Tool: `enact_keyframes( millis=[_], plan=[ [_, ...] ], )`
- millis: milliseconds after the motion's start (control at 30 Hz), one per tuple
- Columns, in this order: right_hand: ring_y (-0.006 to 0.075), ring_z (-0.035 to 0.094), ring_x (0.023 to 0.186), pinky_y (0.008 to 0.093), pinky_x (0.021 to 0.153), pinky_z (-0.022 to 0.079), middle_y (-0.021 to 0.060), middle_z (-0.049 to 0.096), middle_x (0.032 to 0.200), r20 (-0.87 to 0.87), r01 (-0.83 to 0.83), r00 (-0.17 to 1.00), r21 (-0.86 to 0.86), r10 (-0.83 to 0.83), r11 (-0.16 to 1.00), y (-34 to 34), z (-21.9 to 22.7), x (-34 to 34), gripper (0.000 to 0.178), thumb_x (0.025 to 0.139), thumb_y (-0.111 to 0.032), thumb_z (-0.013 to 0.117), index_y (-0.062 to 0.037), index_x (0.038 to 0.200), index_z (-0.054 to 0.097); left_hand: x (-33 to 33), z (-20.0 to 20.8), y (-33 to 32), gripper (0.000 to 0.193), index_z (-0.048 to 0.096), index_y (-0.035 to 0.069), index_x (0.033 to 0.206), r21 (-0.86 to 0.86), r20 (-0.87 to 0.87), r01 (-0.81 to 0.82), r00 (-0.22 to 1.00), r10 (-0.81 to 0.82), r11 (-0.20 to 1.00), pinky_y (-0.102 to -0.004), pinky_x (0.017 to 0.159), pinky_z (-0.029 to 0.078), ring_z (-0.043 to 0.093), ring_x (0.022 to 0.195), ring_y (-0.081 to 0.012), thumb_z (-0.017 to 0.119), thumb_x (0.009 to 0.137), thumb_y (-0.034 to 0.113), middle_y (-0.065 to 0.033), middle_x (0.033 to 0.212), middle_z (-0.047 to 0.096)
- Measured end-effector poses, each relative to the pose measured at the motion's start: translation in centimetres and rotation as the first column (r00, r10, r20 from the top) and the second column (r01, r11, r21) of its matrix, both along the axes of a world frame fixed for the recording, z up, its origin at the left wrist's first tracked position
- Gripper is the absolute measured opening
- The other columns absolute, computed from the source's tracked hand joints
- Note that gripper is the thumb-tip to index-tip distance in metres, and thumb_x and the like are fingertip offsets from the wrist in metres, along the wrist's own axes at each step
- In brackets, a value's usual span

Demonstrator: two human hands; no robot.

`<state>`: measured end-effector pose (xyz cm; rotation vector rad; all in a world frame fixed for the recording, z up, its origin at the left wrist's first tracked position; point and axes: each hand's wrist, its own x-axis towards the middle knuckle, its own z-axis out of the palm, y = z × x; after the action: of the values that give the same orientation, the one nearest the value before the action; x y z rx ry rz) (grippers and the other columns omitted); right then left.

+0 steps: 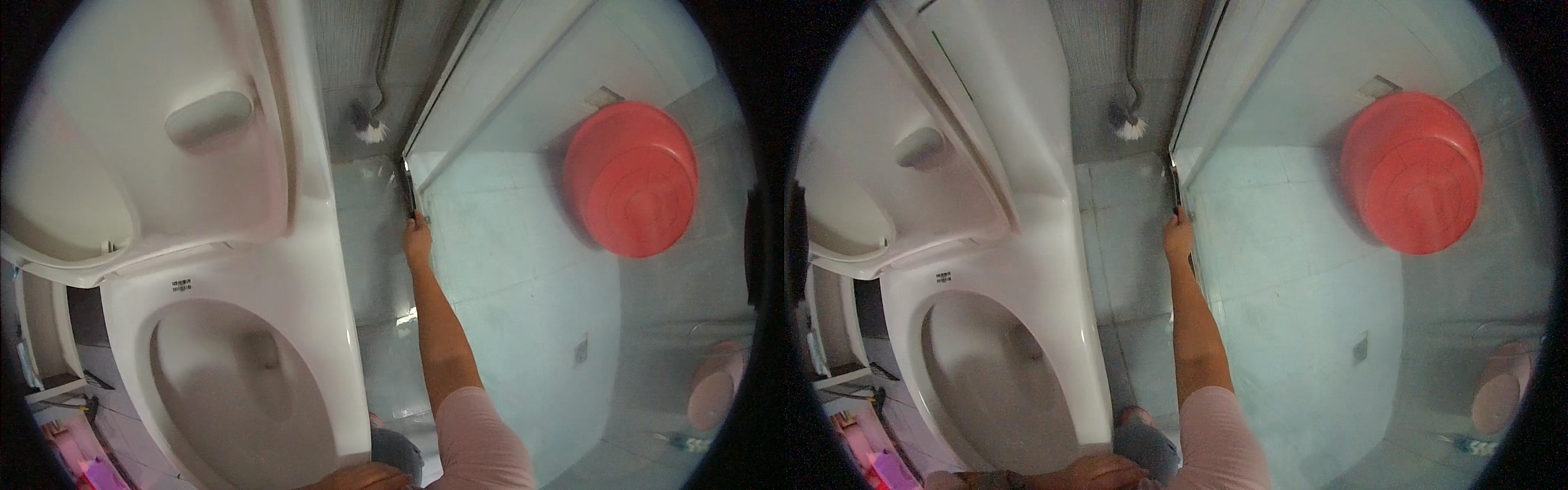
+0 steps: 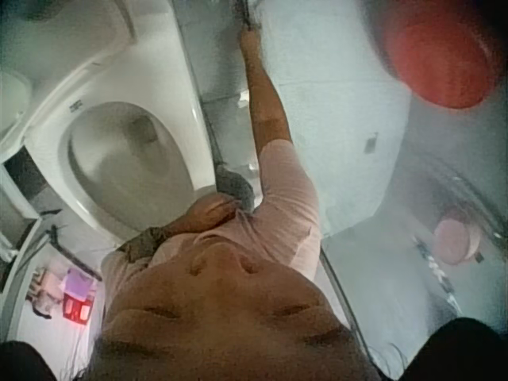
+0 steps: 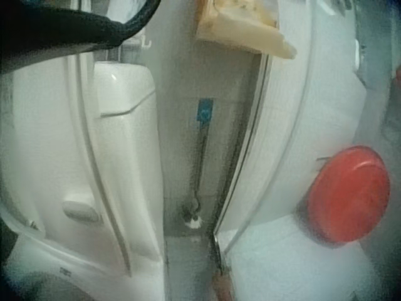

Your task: The person scrubs the bathroom floor tiles and grout lines using a small brush and a spray bottle. They also briefly scrub the inside of the toilet bowl with a toilet brush before returning to the floor.

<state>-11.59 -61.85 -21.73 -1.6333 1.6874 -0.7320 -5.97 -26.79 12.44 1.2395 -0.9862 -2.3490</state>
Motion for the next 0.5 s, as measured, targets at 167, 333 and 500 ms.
enact_keyframes(
  millis=[167, 333, 500],
  plan=[
    [0.0361, 0.051, 0.101, 0.0377, 0.086, 0.04, 0.0226, 0.052, 0.111, -0.001, -0.007, 1.0, 0.089, 0.007, 0.996, -0.1, 6.4, 1.3, 0.037, 0.086, -0.019, 0.041, -0.0016, 0.118, 0.048, -1.2, -2.6, 3.1, 0.026, 0.055, 0.001, 0.085, -0.393, -0.011, -0.188, 0.98, 0.2, 0.9, -0.0367, 0.062, 0.039, 0.049, 0.063, -0.0276, 0.047, 0.086, 0.026, -0.0127, 0.072, 0.052],
    [0.0324, 0.052, 0.103, 0.0334, 0.087, 0.04, 0.0206, 0.055, 0.109, -0.045, -0.034, 0.998, 0.024, 0.035, 0.999, 12.1, 3.3, -7.9, 0.036, 0.086, -0.018, 0.043, -0.0024, 0.118, 0.049, -0.5, -1.1, 2.1, 0.029, 0.057, 0.0, 0.1, -0.782, 0.116, -0.08, 0.956, 0.27, 0.619, -0.0307, 0.065, 0.05, 0.061, 0.078, -0.0225, 0.065, 0.073, 0.009, -0.0127, 0.087, 0.059],
    [0.021, 0.053, 0.101, 0.0261, 0.086, 0.038, 0.0178, 0.054, 0.113, -0.019, 0.009, 1.0, 0.237, -0.005, 0.972, 28.4, 6.1, -18.5, 0.036, 0.087, -0.013, 0.045, 0.0013, 0.12, 0.046, 0.2, -0.6, 1.3, 0.027, 0.057, -0.001, 0.099, -0.815, 0.08, -0.075, 0.967, 0.24, 0.575, -0.03, 0.063, 0.05, 0.06, 0.075, -0.0211, 0.064, 0.074, 0.006, -0.0126, 0.085, 0.059]
  ],
)
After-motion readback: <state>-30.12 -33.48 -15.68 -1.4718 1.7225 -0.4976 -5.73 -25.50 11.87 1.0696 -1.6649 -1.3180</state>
